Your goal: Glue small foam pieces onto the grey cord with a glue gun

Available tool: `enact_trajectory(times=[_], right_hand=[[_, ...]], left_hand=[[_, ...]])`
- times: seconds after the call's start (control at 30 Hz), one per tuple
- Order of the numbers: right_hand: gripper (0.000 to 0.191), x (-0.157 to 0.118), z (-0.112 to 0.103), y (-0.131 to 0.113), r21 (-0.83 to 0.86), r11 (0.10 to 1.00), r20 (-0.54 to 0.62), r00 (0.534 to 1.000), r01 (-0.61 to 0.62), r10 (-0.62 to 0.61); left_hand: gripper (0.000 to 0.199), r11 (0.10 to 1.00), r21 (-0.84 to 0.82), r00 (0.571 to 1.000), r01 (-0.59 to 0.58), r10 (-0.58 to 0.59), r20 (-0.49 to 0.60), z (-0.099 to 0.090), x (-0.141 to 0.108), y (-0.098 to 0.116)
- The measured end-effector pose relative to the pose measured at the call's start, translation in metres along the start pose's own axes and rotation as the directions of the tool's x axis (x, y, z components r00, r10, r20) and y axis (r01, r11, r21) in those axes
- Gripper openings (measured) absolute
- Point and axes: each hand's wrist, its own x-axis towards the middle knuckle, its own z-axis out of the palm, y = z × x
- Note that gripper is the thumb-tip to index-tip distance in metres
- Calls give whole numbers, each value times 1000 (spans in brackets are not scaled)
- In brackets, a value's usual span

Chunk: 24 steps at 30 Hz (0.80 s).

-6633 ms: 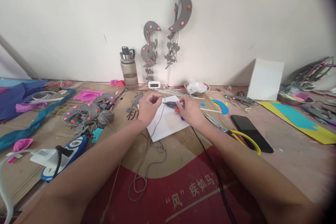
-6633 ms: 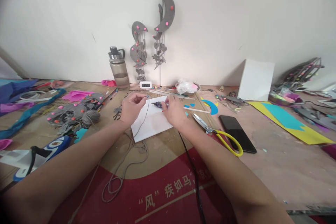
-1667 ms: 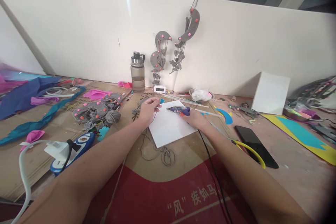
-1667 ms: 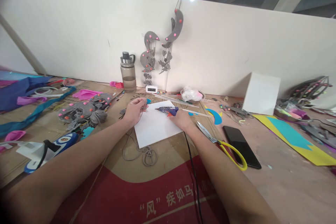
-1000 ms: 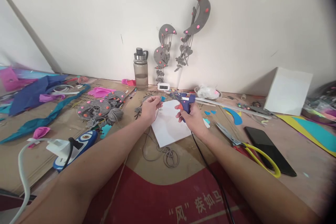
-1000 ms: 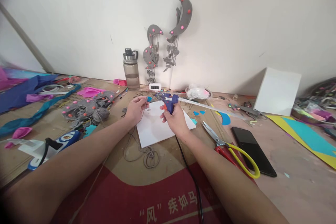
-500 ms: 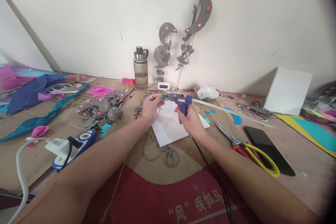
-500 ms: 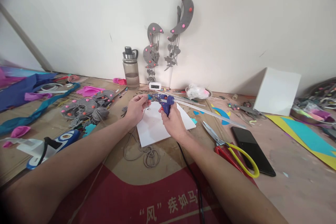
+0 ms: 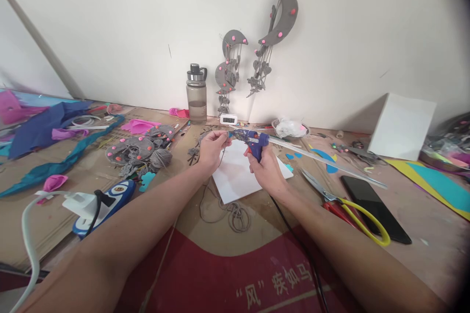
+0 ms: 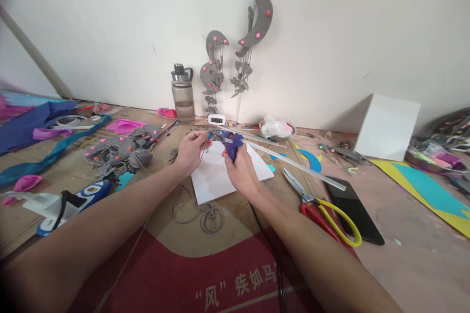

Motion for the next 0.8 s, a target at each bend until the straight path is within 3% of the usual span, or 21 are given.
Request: enact_trajectory(times=[0.8], right_hand=[[18, -3, 2, -2, 8, 1000, -32, 999, -11, 11]], left_hand=[[25, 1000, -1, 1000, -3, 3, 9, 2, -2, 2]])
